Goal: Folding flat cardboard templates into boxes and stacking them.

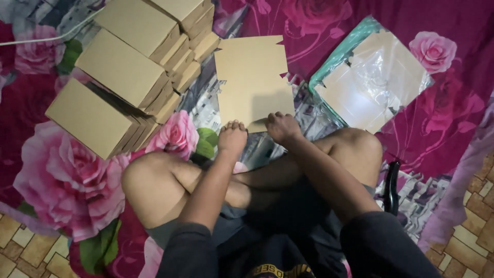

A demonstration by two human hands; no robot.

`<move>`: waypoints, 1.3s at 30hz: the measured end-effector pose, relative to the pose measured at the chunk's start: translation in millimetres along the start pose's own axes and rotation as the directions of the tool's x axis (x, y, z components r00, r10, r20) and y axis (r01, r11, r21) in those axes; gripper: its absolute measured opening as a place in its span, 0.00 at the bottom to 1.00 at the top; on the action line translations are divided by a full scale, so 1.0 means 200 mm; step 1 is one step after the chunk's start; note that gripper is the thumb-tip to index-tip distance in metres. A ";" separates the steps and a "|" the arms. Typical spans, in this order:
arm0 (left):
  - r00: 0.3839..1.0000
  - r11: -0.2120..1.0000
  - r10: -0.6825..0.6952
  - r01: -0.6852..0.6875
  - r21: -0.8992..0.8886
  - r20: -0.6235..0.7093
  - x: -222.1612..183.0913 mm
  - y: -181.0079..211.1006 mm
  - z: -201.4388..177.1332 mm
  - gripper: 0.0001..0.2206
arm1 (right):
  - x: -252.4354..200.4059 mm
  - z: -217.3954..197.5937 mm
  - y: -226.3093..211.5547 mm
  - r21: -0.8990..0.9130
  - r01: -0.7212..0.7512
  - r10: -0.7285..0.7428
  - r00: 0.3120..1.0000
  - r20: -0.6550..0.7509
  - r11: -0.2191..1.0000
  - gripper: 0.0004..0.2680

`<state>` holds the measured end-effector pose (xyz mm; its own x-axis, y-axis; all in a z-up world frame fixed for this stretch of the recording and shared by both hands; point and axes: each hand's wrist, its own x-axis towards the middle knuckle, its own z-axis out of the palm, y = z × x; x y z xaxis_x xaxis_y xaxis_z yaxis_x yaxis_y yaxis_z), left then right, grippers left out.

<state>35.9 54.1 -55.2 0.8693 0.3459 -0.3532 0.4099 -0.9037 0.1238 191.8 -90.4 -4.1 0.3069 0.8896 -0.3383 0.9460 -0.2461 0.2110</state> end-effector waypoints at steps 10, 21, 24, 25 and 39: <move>0.979 0.991 0.126 -0.117 0.064 -0.163 -0.03 -0.04 -0.11 0.16 | -0.09 -0.33 0.00 0.004 -0.016 0.015 0.970 0.242 1.000 0.12; 0.998 0.969 -0.063 0.055 -0.241 -0.025 0.02 -0.09 -0.40 0.15 | -0.04 -0.30 0.09 0.274 -0.095 0.100 0.995 -0.004 0.957 0.12; 0.934 0.794 -0.218 0.338 -0.506 0.283 0.09 -0.11 -0.58 0.23 | 0.03 -0.25 0.13 0.341 -0.115 0.182 0.968 -0.172 0.933 0.10; 0.867 0.629 -0.307 0.495 -0.600 0.392 0.13 -0.13 -0.63 0.28 | 0.07 -0.22 0.14 0.347 -0.120 0.194 0.964 -0.184 0.930 0.12; 0.971 0.857 -0.173 0.230 -0.462 0.162 0.14 -0.24 -0.58 0.12 | 0.17 0.02 0.35 0.797 -0.151 0.272 0.962 -0.017 0.585 0.11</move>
<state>72.1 136.3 37.5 0.7288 0.4515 -0.5149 0.6784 -0.5785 0.4529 269.4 -78.4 -5.5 0.5506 0.7955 -0.2529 0.5899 -0.5852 -0.5565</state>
